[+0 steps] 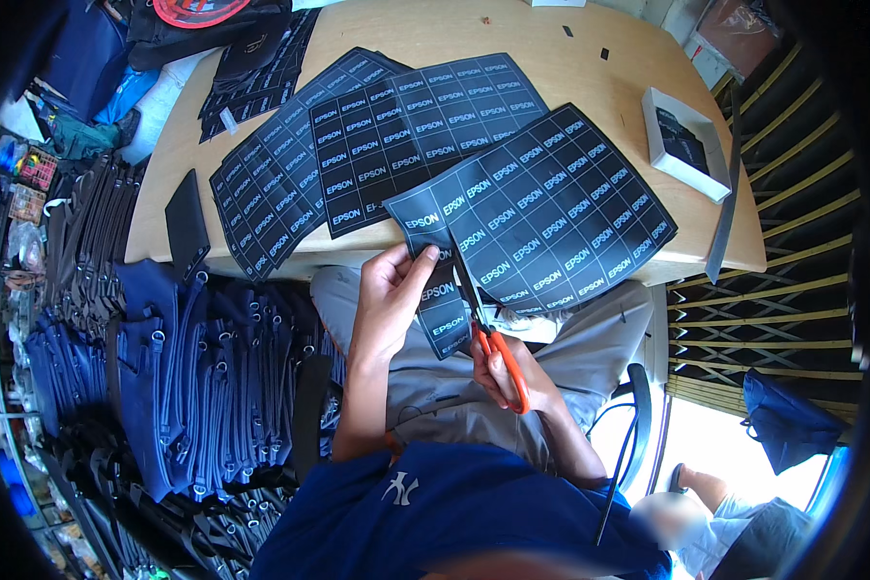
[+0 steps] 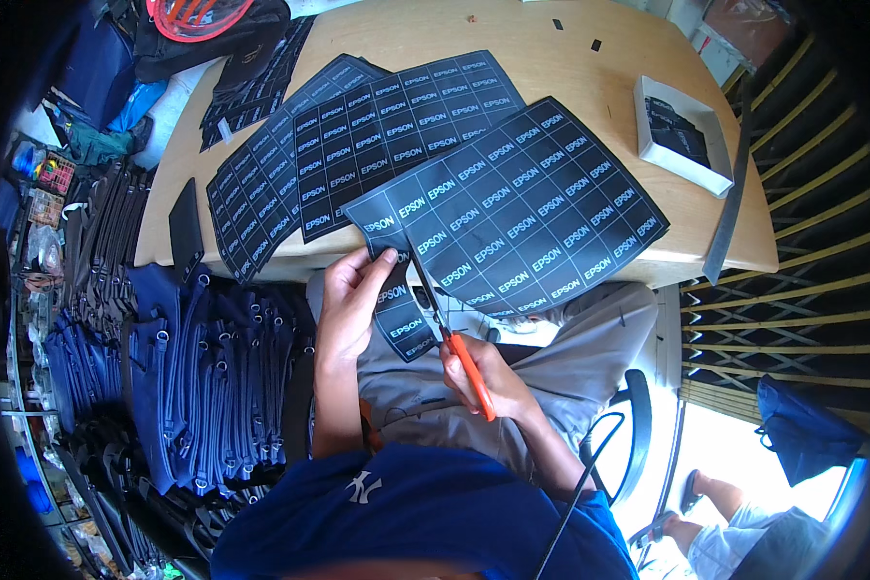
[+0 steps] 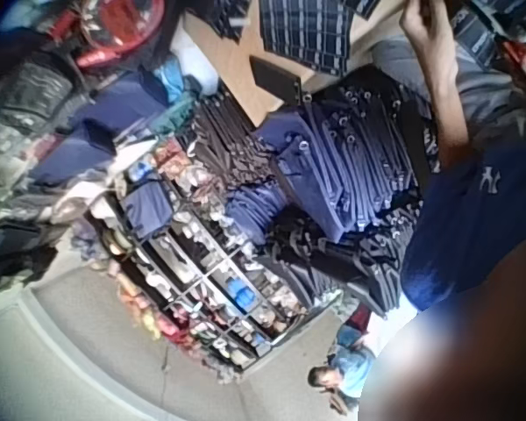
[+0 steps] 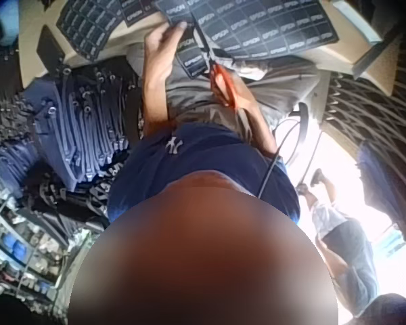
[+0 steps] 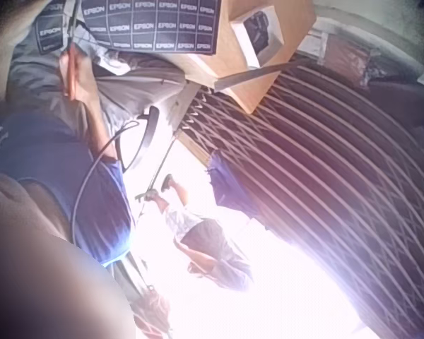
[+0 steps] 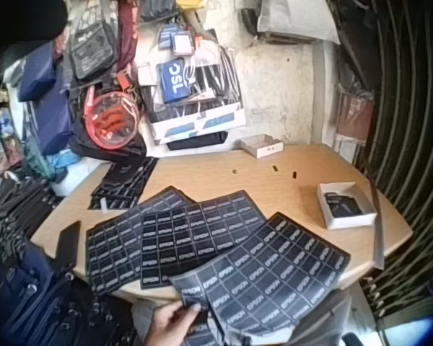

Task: Cutting individual brand labels from a large printed sheet using scissors.

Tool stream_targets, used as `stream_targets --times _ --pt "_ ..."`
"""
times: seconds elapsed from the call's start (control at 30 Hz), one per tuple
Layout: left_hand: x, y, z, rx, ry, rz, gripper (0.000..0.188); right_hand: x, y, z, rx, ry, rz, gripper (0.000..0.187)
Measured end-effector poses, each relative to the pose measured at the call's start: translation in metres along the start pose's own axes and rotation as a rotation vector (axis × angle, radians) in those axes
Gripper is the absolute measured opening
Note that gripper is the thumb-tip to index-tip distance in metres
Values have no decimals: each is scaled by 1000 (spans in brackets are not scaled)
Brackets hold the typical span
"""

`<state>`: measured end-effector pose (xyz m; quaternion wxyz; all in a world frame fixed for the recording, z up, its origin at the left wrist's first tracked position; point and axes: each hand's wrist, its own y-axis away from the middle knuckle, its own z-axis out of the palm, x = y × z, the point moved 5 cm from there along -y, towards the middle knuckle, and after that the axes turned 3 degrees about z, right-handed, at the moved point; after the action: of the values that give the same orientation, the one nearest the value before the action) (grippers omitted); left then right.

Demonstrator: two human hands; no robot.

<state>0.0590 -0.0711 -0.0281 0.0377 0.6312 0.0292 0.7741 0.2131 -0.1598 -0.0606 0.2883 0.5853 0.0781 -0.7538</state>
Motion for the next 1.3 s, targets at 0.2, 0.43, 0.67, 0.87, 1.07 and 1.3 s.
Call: stream_targets --times 0.2,0.43,0.67,0.87,1.07,1.3 --pt "3 0 3 16 41 -14 11 2 -2 -2 -8 -15 -12 52" --pt "-1 -1 -1 3 49 -37 11 2 -1 -4 7 12 -25 48" --pt "-3 -1 -2 3 70 -45 11 0 -2 -4 20 3 -9 41" --pt "11 4 4 18 15 -69 13 1 -2 -4 41 8 35 34" --pt "15 2 0 52 -139 121 20 -3 -1 -2 19 14 51 33" --pt "30 1 6 213 -260 285 19 -5 -1 -1 -16 91 37 45"
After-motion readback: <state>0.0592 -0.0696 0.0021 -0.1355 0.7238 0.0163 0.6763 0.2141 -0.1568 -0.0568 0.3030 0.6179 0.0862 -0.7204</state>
